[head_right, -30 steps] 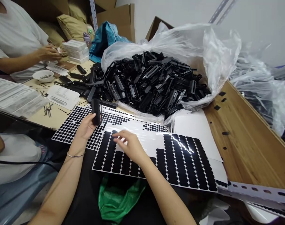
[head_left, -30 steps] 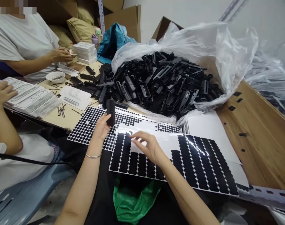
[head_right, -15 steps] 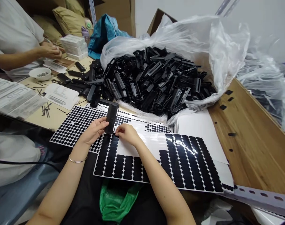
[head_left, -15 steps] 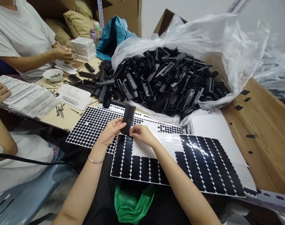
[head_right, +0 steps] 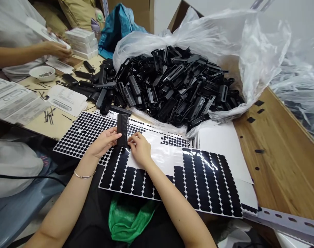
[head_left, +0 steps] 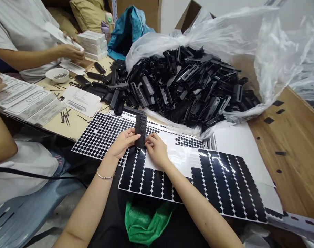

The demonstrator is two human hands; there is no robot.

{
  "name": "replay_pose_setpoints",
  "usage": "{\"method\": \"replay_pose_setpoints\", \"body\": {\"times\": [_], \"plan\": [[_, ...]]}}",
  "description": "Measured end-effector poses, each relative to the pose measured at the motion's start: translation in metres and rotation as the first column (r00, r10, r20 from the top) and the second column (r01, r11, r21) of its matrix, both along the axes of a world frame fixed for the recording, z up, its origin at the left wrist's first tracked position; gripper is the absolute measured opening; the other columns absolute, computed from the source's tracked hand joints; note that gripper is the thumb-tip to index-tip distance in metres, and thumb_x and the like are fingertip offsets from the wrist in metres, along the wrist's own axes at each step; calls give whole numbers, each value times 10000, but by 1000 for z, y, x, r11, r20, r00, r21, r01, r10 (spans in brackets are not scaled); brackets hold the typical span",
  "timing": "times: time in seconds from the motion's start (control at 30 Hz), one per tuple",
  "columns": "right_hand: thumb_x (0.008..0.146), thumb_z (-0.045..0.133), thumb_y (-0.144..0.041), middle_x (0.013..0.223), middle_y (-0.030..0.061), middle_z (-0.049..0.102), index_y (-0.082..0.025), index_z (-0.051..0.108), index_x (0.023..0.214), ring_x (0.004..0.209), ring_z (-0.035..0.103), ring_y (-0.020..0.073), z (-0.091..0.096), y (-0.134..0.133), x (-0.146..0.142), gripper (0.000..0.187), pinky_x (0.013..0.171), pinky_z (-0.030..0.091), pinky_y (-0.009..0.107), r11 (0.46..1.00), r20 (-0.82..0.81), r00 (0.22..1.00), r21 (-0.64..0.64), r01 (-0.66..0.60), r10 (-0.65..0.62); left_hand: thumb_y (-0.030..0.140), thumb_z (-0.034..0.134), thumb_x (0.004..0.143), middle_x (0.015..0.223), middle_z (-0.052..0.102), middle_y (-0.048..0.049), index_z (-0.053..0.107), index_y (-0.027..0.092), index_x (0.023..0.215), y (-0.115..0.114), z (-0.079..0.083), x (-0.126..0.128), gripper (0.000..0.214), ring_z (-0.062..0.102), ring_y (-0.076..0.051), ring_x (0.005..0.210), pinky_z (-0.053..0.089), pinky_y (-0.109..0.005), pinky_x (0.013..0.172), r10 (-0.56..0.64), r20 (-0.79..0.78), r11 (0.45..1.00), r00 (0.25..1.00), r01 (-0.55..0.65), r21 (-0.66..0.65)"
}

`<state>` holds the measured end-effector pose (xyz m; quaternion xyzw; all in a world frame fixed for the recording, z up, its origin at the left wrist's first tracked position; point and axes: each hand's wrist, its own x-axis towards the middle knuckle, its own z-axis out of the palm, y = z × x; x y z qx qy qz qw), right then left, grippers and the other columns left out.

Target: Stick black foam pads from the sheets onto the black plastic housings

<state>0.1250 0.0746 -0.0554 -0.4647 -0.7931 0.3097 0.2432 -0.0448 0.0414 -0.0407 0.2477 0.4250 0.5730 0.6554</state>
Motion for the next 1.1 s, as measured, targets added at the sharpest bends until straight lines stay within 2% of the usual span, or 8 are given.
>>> {"method": "replay_pose_setpoints", "body": {"times": [0.27,0.43,0.57,0.7,0.8,0.93,1.03,1.1], "plan": [[928,522,-149,1081,41,630,-237,636,918,885,662,200,-1,-1,-5,145,724,502,324,995,44,997,72,66,-70,213,888,659,823,768,-40,685,144,924,0,0,1,341,720,-131,706,558,-202,650,40,6,999,999,-40,14],[908,551,-117,1089,51,624,-219,648,879,868,665,192,0,-2,-7,144,736,506,325,998,41,998,39,50,-52,184,877,656,774,755,-26,668,142,880,1,0,1,310,695,-118,650,525,-189,590,74,-14,997,997,-75,-27],[901,578,-110,1078,48,624,-202,661,853,865,660,179,-2,0,-10,134,755,517,322,998,-30,998,16,54,-54,156,856,687,725,732,0,647,145,867,2,1,1,276,676,-105,599,533,-192,577,85,-45,996,995,-86,-18],[884,589,-110,1100,59,620,-199,694,879,913,640,181,-3,16,-6,138,790,560,328,996,-174,981,-44,81,-88,117,825,719,726,732,-3,647,140,857,4,2,3,225,679,-96,597,530,-172,557,84,-74,996,994,-86,-30],[854,604,-116,1128,72,617,-187,722,844,878,643,171,0,29,5,138,760,600,328,985,-273,962,-169,-27,-21,106,816,727,691,716,7,641,146,827,6,1,3,205,672,-97,583,545,-182,570,78,-104,996,992,-81,-29],[817,691,-185,1046,60,644,-175,720,823,881,652,161,9,28,13,31,807,606,319,984,-333,943,-167,-69,9,115,837,703,782,733,7,640,170,832,5,2,7,241,715,-118,713,575,-191,682,80,-54,990,995,-73,123],[839,696,-267,999,38,652,-170,684,859,811,651,143,14,17,9,100,668,592,262,980,-390,920,-196,-33,-47,180,823,745,856,738,10,646,202,893,2,6,16,232,744,-178,951,586,-266,881,88,25,965,996,-91,244],[843,699,-271,989,25,646,-167,667,863,782,647,132,16,11,6,110,645,580,250,986,-411,906,-161,31,-95,217,809,771,887,738,7,642,215,908,0,8,24,216,720,-213,1089,563,-318,972,108,56,955,993,-120,272]]}}
